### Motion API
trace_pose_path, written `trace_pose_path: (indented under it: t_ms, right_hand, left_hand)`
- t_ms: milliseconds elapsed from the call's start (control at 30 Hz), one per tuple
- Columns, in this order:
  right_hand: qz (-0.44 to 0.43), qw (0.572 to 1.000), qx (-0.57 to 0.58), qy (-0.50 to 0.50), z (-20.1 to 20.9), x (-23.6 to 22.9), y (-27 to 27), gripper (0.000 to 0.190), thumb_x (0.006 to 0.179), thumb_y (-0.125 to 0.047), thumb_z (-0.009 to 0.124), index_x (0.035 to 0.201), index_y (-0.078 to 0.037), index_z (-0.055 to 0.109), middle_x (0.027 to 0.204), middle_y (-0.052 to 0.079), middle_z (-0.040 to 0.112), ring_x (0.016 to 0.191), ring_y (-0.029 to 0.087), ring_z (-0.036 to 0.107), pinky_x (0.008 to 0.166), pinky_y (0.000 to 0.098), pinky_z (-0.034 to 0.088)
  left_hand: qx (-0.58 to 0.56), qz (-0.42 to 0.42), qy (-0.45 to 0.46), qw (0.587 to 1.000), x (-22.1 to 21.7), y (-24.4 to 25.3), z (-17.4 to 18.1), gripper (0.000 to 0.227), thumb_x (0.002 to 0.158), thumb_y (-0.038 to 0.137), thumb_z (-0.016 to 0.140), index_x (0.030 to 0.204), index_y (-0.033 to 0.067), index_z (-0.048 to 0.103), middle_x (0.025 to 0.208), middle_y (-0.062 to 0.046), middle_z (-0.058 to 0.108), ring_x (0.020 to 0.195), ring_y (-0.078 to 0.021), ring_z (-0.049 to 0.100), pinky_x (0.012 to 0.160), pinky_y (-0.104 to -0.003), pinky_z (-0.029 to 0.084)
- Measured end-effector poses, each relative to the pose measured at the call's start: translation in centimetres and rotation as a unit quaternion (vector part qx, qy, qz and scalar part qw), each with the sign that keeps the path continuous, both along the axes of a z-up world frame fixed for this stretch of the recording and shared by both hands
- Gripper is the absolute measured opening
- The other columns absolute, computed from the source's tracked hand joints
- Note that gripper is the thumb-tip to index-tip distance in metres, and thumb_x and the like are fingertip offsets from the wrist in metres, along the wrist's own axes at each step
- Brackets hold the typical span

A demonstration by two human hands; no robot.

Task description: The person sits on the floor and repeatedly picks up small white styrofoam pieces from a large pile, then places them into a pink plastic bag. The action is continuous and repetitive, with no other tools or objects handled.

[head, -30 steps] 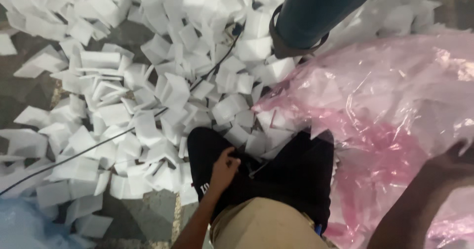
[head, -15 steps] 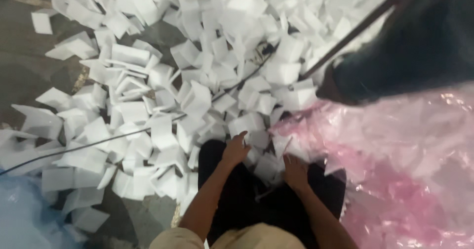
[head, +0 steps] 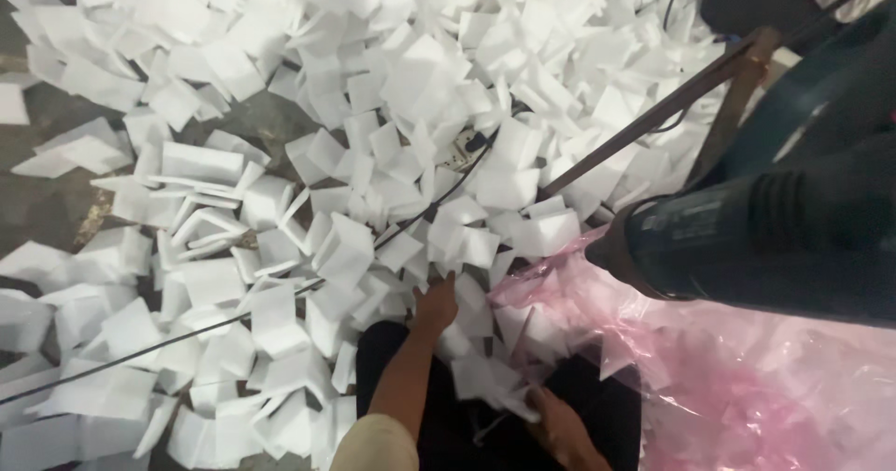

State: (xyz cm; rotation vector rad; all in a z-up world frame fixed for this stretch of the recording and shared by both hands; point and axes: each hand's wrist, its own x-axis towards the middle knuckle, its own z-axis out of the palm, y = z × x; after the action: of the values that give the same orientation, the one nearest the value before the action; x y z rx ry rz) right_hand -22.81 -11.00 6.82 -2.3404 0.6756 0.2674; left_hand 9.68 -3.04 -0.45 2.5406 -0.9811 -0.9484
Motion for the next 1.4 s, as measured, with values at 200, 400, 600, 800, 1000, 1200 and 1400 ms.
trace_pose_path:
  t_ms: [200, 400, 600, 800, 1000, 1200, 1400]
  right_hand:
    - [-0.108, 0.971, 0.107, -0.186, 1.3, -2.5, 1.7, 0.036, 0.094, -0.02, 0.064, 0.128, -0.009, 0.064, 0.102, 0.013, 0.073, 0.094, 0.031, 0.073, 0.08, 0.0413, 0.055]
    - [-0.245, 0.909, 0.225, -0.253, 2.2, -2.1, 0.2, 0.067, 0.106, -0.037, 0.037, 0.154, -0.002, 0.067, 0.096, 0.021, 0.064, 0.083, 0.037, 0.055, 0.074, 0.0439, 0.044]
    - [-0.137, 0.886, 0.207, -0.392, 7.6, 1.4, 2.3, 0.066, 0.103, -0.031, 0.04, 0.158, 0.003, 0.029, 0.164, 0.02, 0.033, 0.152, 0.031, 0.03, 0.123, 0.0398, 0.023]
    - [-0.102, 0.878, 0.24, -0.401, 12.5, 3.1, 5.0, 0.074, 0.107, -0.037, 0.038, 0.164, 0.001, 0.012, 0.173, 0.019, 0.017, 0.159, 0.031, 0.017, 0.126, 0.0399, 0.014]
    - [-0.132, 0.824, 0.41, -0.369, 13.1, 2.7, 4.8, 0.079, 0.104, -0.045, 0.038, 0.167, -0.01, 0.006, 0.167, 0.017, 0.027, 0.149, 0.028, 0.032, 0.12, 0.0395, 0.026]
    - [-0.187, 0.945, 0.199, -0.178, 11.3, 2.5, 3.0, 0.064, 0.104, -0.043, 0.03, 0.163, -0.017, 0.029, 0.139, 0.016, 0.059, 0.117, 0.028, 0.06, 0.102, 0.0379, 0.049]
    - [-0.38, 0.646, 0.59, -0.3, 9.3, 6.1, 0.1, 0.062, 0.107, -0.049, 0.032, 0.146, -0.003, 0.047, 0.138, 0.018, 0.059, 0.119, 0.029, 0.059, 0.101, 0.0397, 0.049]
  left_hand:
    - [-0.219, 0.05, 0.066, 0.972, -6.5, 4.4, 4.2, 0.081, 0.085, 0.013, 0.071, 0.157, 0.0147, 0.036, 0.133, -0.02, 0.062, 0.114, -0.038, 0.063, 0.098, -0.048, 0.049]
    - [-0.392, 0.197, 0.217, 0.872, -12.3, 9.1, 10.0, 0.049, 0.089, 0.01, 0.073, 0.134, 0.0082, 0.054, 0.108, -0.014, 0.065, 0.096, -0.0213, 0.063, 0.082, -0.035, 0.052]
    - [-0.548, 0.271, 0.263, 0.746, -16.9, 10.4, 14.6, 0.03, 0.1, 0.005, 0.069, 0.126, 0.0027, 0.055, 0.112, -0.008, 0.056, 0.091, -0.0129, 0.051, 0.071, -0.028, 0.044]
    - [-0.585, 0.231, 0.304, 0.716, -18.1, 9.8, 21.7, 0.052, 0.096, 0.004, 0.065, 0.145, 0.0057, 0.046, 0.129, -0.01, 0.058, 0.114, -0.0147, 0.058, 0.092, -0.027, 0.052]
    - [-0.51, 0.219, 0.276, 0.785, -18.2, 9.4, 24.3, 0.064, 0.084, 0.011, 0.079, 0.14, 0.0049, 0.049, 0.118, -0.013, 0.066, 0.106, -0.0182, 0.066, 0.089, -0.032, 0.057]
    - [-0.454, 0.229, 0.263, 0.82, -17.1, 7.9, 25.0, 0.061, 0.082, 0.009, 0.079, 0.138, 0.0084, 0.054, 0.118, -0.013, 0.067, 0.104, -0.0181, 0.065, 0.089, -0.031, 0.055]
    - [-0.438, 0.262, 0.328, 0.795, -13.9, 4.7, 27.0, 0.059, 0.083, 0.01, 0.076, 0.138, 0.0092, 0.056, 0.118, -0.011, 0.067, 0.102, -0.0178, 0.065, 0.087, -0.032, 0.056]
